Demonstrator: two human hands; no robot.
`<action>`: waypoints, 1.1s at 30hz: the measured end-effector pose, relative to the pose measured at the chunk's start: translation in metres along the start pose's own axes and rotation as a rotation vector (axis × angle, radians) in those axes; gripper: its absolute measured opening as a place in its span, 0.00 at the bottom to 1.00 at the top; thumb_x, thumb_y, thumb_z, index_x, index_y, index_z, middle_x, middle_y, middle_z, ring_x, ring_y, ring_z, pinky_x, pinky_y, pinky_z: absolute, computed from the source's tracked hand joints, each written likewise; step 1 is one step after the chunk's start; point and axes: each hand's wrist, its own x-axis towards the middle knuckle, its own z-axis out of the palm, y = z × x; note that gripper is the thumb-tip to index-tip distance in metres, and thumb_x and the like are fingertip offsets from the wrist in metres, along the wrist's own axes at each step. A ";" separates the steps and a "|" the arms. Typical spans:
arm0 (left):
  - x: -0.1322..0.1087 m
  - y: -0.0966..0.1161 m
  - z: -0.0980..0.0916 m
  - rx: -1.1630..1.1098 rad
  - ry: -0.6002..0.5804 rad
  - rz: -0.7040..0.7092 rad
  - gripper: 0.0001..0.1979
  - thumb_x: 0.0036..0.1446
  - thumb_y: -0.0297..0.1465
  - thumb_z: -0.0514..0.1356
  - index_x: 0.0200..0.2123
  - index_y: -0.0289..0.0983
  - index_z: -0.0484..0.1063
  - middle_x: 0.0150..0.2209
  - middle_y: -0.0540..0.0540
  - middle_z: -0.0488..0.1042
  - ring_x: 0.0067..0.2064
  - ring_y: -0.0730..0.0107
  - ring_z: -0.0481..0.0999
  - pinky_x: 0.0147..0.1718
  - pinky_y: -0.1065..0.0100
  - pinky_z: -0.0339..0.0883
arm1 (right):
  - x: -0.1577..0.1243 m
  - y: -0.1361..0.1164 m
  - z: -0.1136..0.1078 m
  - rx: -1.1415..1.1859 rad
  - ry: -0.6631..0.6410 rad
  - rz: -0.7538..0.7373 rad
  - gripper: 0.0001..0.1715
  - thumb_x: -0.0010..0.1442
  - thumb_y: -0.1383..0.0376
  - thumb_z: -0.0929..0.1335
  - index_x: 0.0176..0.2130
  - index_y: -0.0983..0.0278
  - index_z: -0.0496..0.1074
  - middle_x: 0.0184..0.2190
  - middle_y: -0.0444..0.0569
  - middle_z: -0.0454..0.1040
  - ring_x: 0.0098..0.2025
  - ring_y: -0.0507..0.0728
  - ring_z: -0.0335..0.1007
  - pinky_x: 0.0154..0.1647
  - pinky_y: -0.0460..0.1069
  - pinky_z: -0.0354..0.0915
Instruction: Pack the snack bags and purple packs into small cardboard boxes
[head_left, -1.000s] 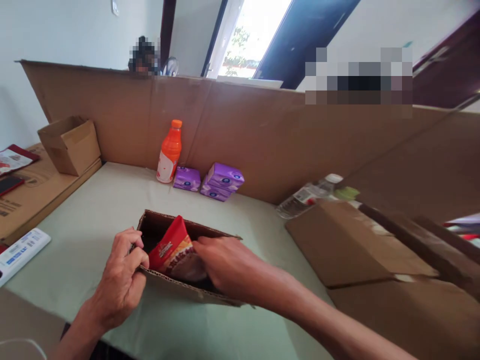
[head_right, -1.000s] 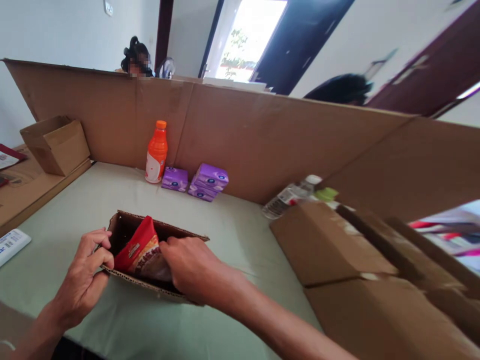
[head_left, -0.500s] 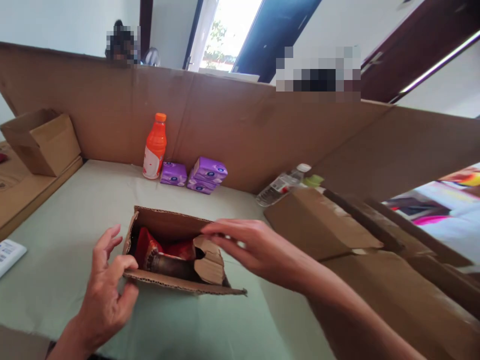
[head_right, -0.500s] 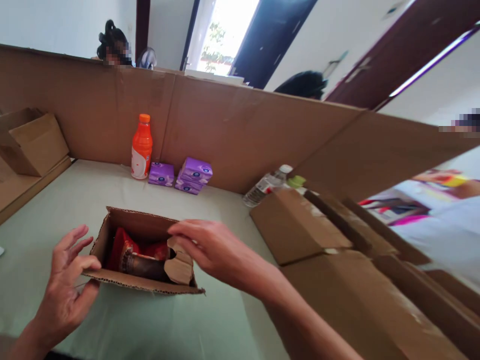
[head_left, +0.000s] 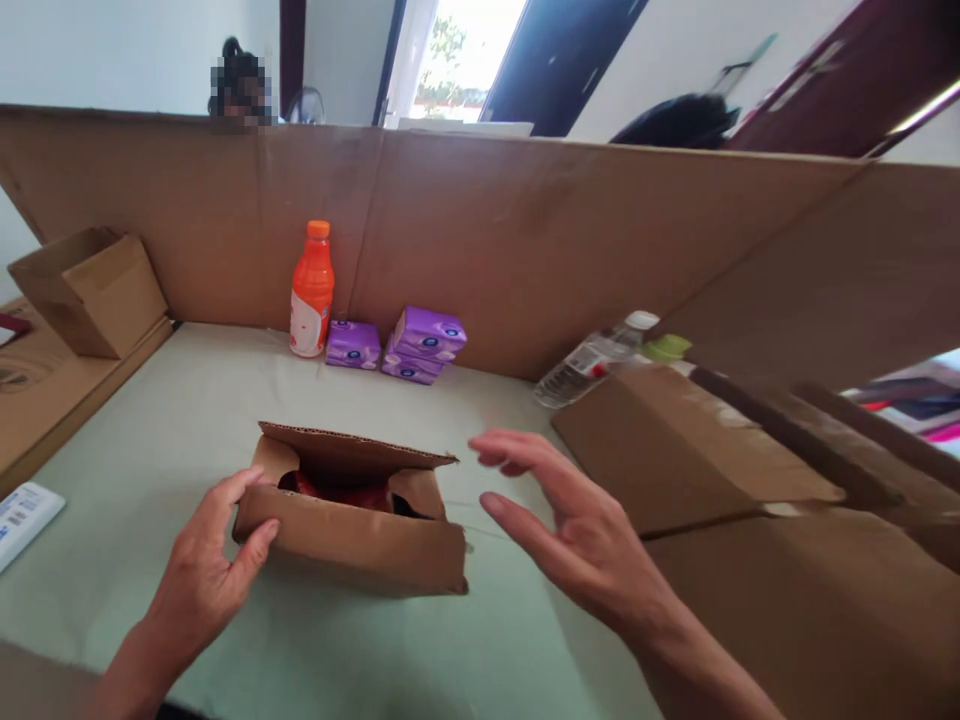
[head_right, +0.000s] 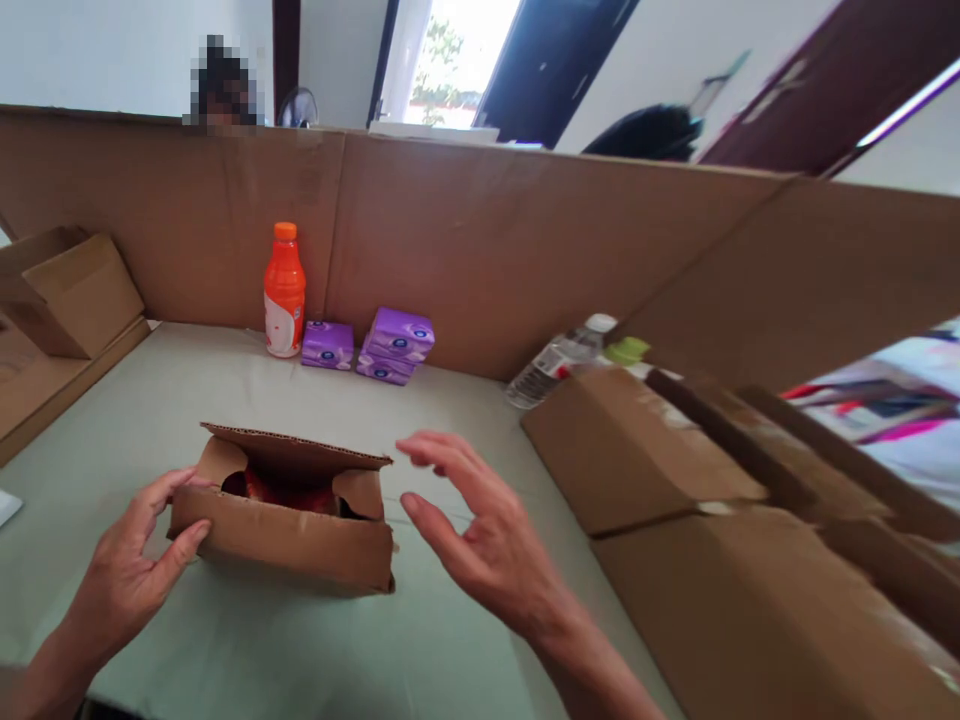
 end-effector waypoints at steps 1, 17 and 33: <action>0.001 0.001 0.002 0.018 0.029 0.012 0.21 0.66 0.32 0.57 0.61 0.42 0.60 0.51 0.43 0.75 0.53 0.61 0.78 0.54 0.58 0.74 | 0.001 -0.001 0.000 -0.018 0.028 -0.006 0.24 0.67 0.55 0.65 0.60 0.57 0.68 0.59 0.55 0.71 0.59 0.63 0.69 0.56 0.59 0.69; 0.007 -0.016 0.019 -0.007 -0.033 0.098 0.15 0.64 0.27 0.53 0.51 0.43 0.70 0.58 0.42 0.69 0.61 0.53 0.67 0.58 0.46 0.68 | 0.004 -0.021 0.045 -0.414 -0.518 -0.213 0.52 0.51 0.50 0.77 0.68 0.59 0.60 0.70 0.67 0.52 0.71 0.76 0.46 0.67 0.72 0.47; 0.055 -0.006 0.089 -0.164 -0.036 0.130 0.16 0.67 0.38 0.53 0.51 0.42 0.74 0.61 0.40 0.68 0.61 0.52 0.71 0.59 0.48 0.68 | 0.000 -0.001 0.002 -0.504 -0.542 -0.020 0.48 0.57 0.49 0.74 0.70 0.47 0.56 0.71 0.59 0.50 0.62 0.71 0.58 0.59 0.65 0.56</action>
